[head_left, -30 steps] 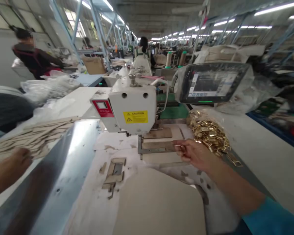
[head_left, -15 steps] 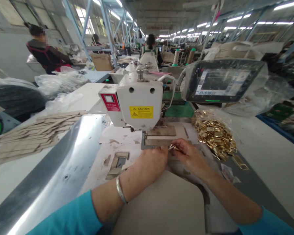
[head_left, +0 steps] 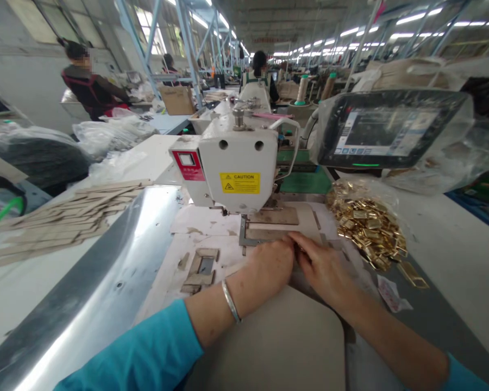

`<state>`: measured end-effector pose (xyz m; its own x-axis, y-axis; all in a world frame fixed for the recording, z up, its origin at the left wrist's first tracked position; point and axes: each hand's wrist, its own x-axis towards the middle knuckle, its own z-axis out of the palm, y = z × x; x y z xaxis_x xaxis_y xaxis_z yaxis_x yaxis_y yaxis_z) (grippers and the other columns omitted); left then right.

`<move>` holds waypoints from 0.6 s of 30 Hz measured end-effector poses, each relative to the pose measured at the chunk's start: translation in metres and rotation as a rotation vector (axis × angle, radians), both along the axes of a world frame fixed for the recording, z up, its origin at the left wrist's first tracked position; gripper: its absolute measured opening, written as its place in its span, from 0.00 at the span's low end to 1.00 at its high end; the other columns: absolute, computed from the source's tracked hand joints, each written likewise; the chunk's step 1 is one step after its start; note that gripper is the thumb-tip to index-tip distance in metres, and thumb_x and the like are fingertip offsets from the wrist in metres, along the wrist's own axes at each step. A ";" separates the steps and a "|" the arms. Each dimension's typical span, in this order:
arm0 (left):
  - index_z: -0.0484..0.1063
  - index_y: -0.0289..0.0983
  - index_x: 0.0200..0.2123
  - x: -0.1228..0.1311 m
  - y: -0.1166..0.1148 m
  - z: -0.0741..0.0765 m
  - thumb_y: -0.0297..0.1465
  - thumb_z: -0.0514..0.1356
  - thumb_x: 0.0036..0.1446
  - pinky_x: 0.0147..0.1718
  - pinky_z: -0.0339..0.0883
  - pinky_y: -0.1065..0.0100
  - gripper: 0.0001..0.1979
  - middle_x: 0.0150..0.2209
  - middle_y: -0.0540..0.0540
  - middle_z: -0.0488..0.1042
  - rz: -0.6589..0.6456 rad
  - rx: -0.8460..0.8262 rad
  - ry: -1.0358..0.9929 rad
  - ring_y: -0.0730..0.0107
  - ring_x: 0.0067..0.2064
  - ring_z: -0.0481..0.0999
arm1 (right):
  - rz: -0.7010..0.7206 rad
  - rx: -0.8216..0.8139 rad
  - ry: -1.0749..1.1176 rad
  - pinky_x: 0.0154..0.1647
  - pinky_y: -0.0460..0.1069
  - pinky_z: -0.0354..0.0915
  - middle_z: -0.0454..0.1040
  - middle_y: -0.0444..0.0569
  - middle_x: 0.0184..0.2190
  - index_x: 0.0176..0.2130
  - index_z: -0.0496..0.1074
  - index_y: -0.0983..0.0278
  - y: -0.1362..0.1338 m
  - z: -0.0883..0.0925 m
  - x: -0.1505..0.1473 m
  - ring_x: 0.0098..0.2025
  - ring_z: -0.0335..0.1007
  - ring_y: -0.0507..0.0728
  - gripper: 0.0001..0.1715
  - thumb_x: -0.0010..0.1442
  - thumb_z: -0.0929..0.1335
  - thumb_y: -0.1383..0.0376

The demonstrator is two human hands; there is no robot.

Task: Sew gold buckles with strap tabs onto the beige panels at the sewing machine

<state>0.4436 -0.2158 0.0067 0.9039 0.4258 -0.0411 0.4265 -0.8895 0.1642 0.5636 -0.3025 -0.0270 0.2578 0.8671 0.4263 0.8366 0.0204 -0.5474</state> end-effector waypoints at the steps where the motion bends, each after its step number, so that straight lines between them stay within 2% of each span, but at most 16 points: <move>1: 0.64 0.29 0.49 0.003 0.000 -0.002 0.20 0.49 0.61 0.35 0.75 0.62 0.14 0.37 0.37 0.76 0.019 -0.027 -0.032 0.57 0.39 0.80 | 0.002 -0.019 -0.001 0.39 0.53 0.71 0.79 0.51 0.42 0.54 0.69 0.60 -0.001 0.001 -0.002 0.39 0.78 0.60 0.24 0.61 0.59 0.72; 4: 0.63 0.29 0.51 0.009 0.001 -0.005 0.22 0.49 0.63 0.39 0.74 0.63 0.14 0.42 0.37 0.75 0.045 -0.036 -0.117 0.59 0.42 0.79 | -0.040 -0.054 0.008 0.37 0.54 0.70 0.79 0.53 0.40 0.57 0.65 0.62 -0.001 0.009 -0.004 0.37 0.77 0.61 0.25 0.62 0.59 0.68; 7: 0.64 0.29 0.53 0.007 0.002 -0.004 0.25 0.45 0.66 0.51 0.68 0.55 0.15 0.49 0.36 0.72 -0.025 0.212 -0.193 0.54 0.53 0.72 | -0.085 -0.095 0.073 0.36 0.53 0.69 0.79 0.51 0.36 0.51 0.70 0.62 0.004 0.017 0.009 0.34 0.76 0.61 0.21 0.58 0.61 0.65; 10: 0.58 0.29 0.62 -0.003 0.004 -0.008 0.26 0.42 0.68 0.63 0.53 0.49 0.22 0.60 0.36 0.65 -0.066 0.415 -0.231 0.51 0.64 0.59 | -0.022 -0.170 0.266 0.34 0.51 0.67 0.78 0.48 0.31 0.39 0.75 0.61 0.012 0.020 0.030 0.32 0.73 0.58 0.14 0.56 0.65 0.59; 13: 0.53 0.31 0.66 -0.012 0.011 -0.019 0.32 0.45 0.68 0.66 0.46 0.51 0.25 0.65 0.39 0.60 -0.069 0.334 -0.185 0.54 0.67 0.54 | -0.007 -0.294 0.512 0.23 0.46 0.61 0.72 0.44 0.23 0.32 0.76 0.62 0.021 0.020 0.048 0.24 0.66 0.53 0.17 0.53 0.69 0.51; 15: 0.52 0.31 0.67 -0.014 0.017 -0.027 0.39 0.49 0.67 0.66 0.47 0.51 0.29 0.67 0.39 0.57 -0.038 0.222 -0.147 0.53 0.68 0.53 | -0.076 -0.386 0.664 0.16 0.44 0.50 0.64 0.40 0.16 0.31 0.74 0.63 0.025 0.020 0.055 0.18 0.56 0.49 0.19 0.51 0.70 0.49; 18: 0.51 0.30 0.67 -0.013 0.026 -0.035 0.44 0.51 0.65 0.66 0.46 0.50 0.34 0.69 0.39 0.52 -0.005 0.143 -0.135 0.51 0.69 0.49 | -0.212 -0.473 0.827 0.14 0.42 0.37 0.52 0.34 0.13 0.30 0.69 0.62 0.031 0.021 0.061 0.14 0.43 0.45 0.19 0.48 0.72 0.50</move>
